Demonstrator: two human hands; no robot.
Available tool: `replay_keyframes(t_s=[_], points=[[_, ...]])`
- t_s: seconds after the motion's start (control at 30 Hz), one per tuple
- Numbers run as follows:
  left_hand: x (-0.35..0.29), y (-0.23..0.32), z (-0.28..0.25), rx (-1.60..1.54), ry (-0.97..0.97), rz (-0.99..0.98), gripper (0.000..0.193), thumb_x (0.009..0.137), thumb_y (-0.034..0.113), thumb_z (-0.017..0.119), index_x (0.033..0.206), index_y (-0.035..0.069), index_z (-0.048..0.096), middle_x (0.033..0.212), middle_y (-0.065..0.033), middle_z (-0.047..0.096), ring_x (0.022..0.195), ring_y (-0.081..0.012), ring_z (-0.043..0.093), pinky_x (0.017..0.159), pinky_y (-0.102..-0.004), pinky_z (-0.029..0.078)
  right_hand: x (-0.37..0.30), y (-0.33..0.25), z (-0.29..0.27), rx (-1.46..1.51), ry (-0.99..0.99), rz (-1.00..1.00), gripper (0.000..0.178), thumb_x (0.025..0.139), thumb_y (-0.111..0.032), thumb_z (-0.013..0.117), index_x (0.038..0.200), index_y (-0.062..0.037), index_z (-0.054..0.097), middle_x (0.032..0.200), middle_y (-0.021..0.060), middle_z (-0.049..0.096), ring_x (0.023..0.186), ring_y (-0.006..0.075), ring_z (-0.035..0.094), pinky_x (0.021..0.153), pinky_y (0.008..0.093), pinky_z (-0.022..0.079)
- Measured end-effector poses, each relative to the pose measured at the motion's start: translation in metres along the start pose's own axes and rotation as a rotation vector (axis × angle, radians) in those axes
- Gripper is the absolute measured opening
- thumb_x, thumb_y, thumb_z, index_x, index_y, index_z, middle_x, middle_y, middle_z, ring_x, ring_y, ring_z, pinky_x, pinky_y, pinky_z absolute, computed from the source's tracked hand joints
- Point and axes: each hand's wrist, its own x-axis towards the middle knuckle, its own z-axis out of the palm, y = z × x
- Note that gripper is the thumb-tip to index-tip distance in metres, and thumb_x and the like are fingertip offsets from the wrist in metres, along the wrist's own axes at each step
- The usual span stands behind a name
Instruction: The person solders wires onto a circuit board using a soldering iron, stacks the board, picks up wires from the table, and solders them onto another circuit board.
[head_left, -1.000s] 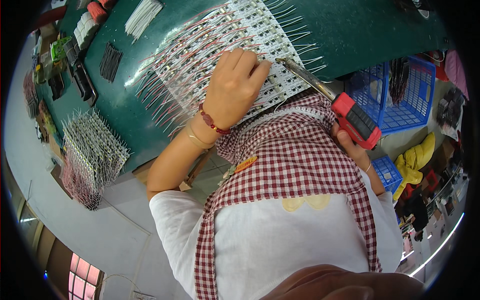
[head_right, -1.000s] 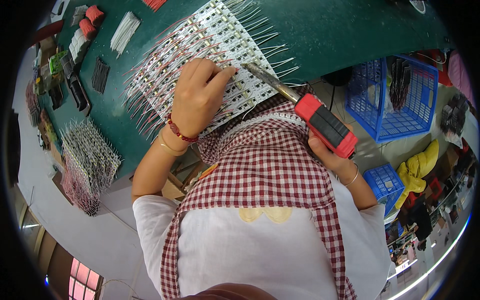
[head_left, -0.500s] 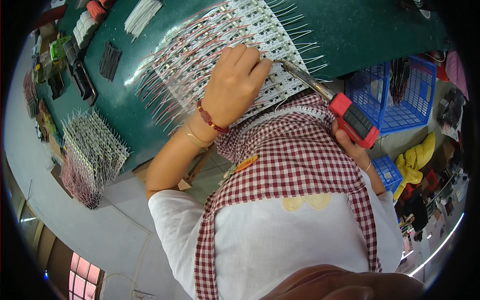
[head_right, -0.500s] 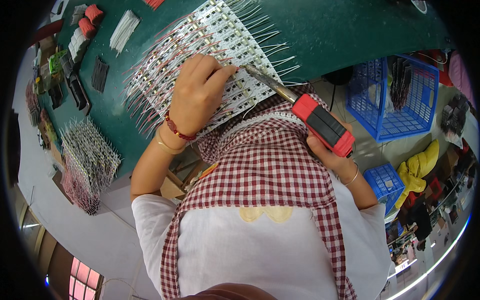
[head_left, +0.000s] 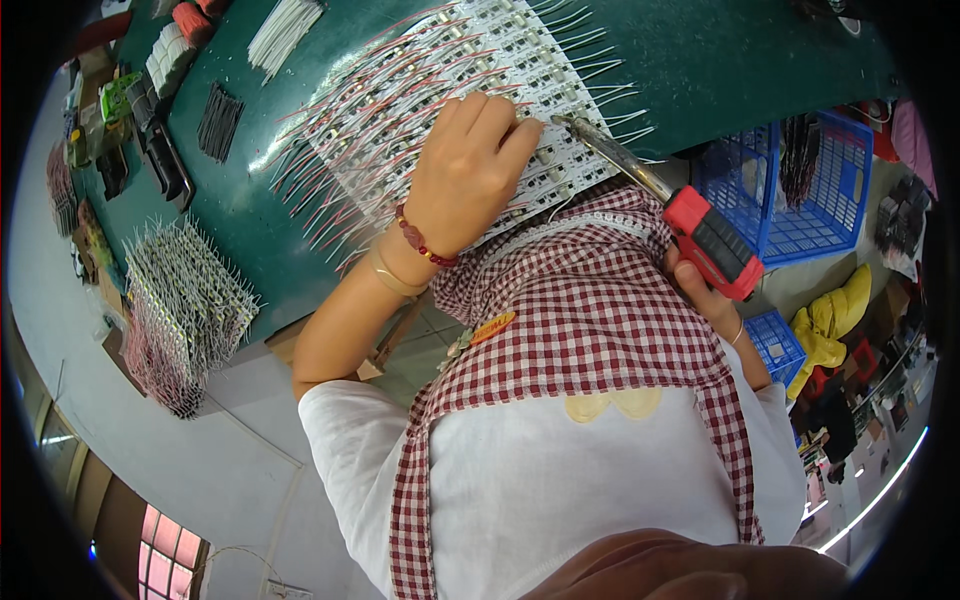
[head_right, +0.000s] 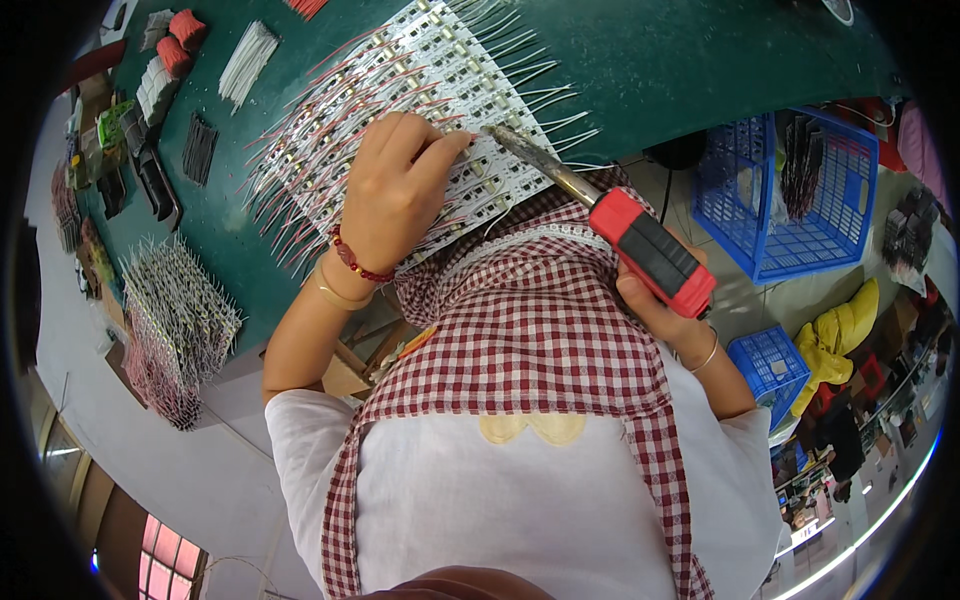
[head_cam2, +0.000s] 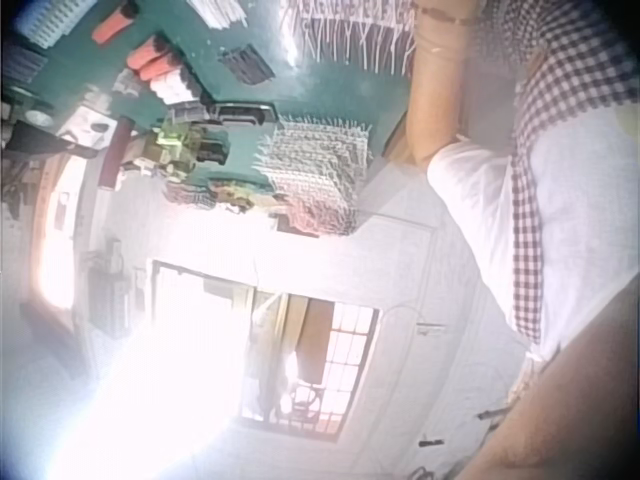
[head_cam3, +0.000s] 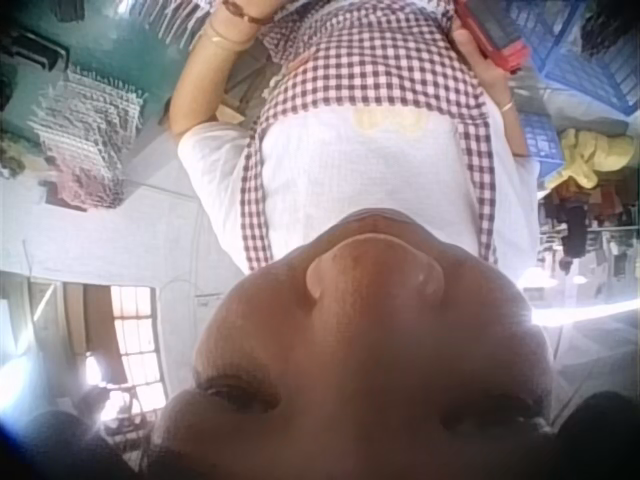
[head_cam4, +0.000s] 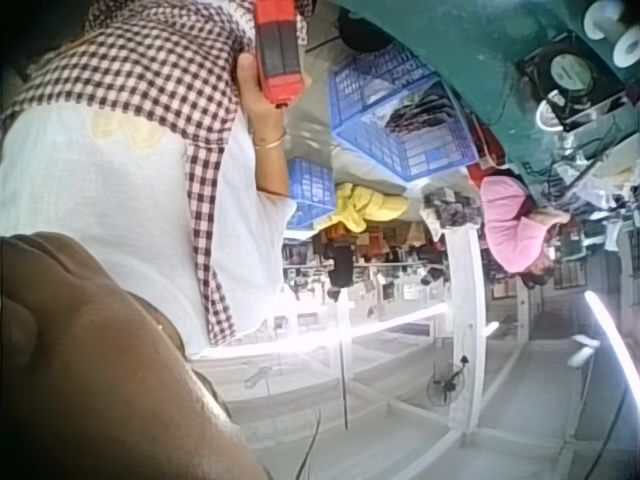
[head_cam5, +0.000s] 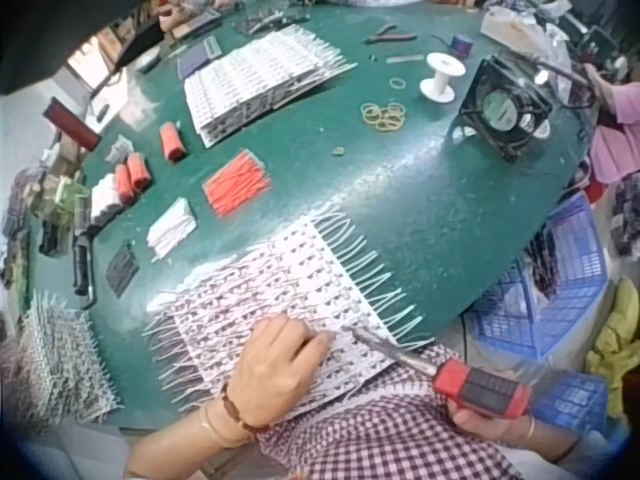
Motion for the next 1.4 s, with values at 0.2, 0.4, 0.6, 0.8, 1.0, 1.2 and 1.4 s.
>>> replay_keyframes(t_s=[0.2,0.4,0.6,0.8,1.0,1.2,1.4], points=[[-0.001,-0.001,0.001,-0.004,0.012,0.004,0.017,0.071,0.005,0.062,0.088,0.004,0.063,0.078,-0.0066,0.047,0.075,-0.0221,0.050,0.064,-0.0330,0.040,0.003,-0.004,0.002,-0.010,0.023,-0.026,0.021,0.077,-0.018,0.067,0.087,0.0004,0.063,0.079,0.0109,0.061,0.069,0.0230,0.060,0.063,0.0320,0.048],[-0.001,-0.001,0.001,-0.078,0.026,-0.028,0.018,0.070,0.002,0.060,0.088,0.003,0.064,0.077,-0.0071,0.048,0.074,-0.0231,0.050,0.065,-0.0338,0.041,0.003,-0.004,0.002,-0.010,0.008,-0.015,0.021,0.078,-0.019,0.067,0.086,0.0000,0.063,0.078,0.0105,0.061,0.068,0.0231,0.060,0.062,0.0320,0.047],[0.001,-0.001,0.003,-0.065,0.019,-0.023,0.020,0.068,0.003,0.060,0.088,0.002,0.063,0.078,-0.0080,0.048,0.075,-0.0237,0.050,0.066,-0.0337,0.041,0.004,0.001,0.003,-0.009,-0.010,0.000,0.020,0.078,-0.018,0.067,0.086,-0.0002,0.063,0.077,0.0105,0.061,0.067,0.0240,0.059,0.062,0.0320,0.047],[0.002,0.000,0.003,-0.056,0.052,-0.015,0.024,0.067,-0.005,0.063,0.089,0.004,0.065,0.074,-0.0060,0.049,0.070,-0.0229,0.051,0.064,-0.0335,0.042,0.000,-0.002,0.004,-0.001,0.045,-0.040,0.022,0.079,-0.020,0.067,0.086,0.0003,0.064,0.077,0.0094,0.061,0.067,0.0225,0.059,0.062,0.0316,0.047],[0.002,0.001,0.000,0.004,-0.042,-0.002,0.019,0.071,0.006,0.058,0.090,0.004,0.061,0.082,-0.0074,0.049,0.080,-0.0224,0.050,0.067,-0.0319,0.041,0.000,-0.001,0.002,0.028,0.029,-0.019,0.024,0.081,-0.023,0.066,0.086,0.0004,0.064,0.078,0.0091,0.062,0.069,0.0207,0.060,0.064,0.0307,0.047],[0.002,0.003,-0.002,-0.043,0.069,0.000,0.027,0.065,-0.004,0.062,0.091,0.003,0.064,0.076,-0.0065,0.049,0.071,-0.0234,0.050,0.063,-0.0332,0.040,-0.005,0.000,0.002,0.046,0.074,-0.022,0.024,0.080,-0.023,0.067,0.085,0.0001,0.064,0.076,0.0090,0.062,0.068,0.0217,0.059,0.062,0.0317,0.047],[-0.006,0.009,0.000,-0.066,0.019,0.006,0.020,0.069,0.004,0.059,0.089,0.003,0.061,0.078,-0.0071,0.045,0.073,-0.0222,0.048,0.065,-0.0328,0.040,-0.009,0.000,-0.006,-0.027,0.019,-0.022,0.017,0.075,-0.016,0.066,0.082,-0.0011,0.063,0.075,0.0092,0.061,0.066,0.0230,0.059,0.060,0.0316,0.046]])
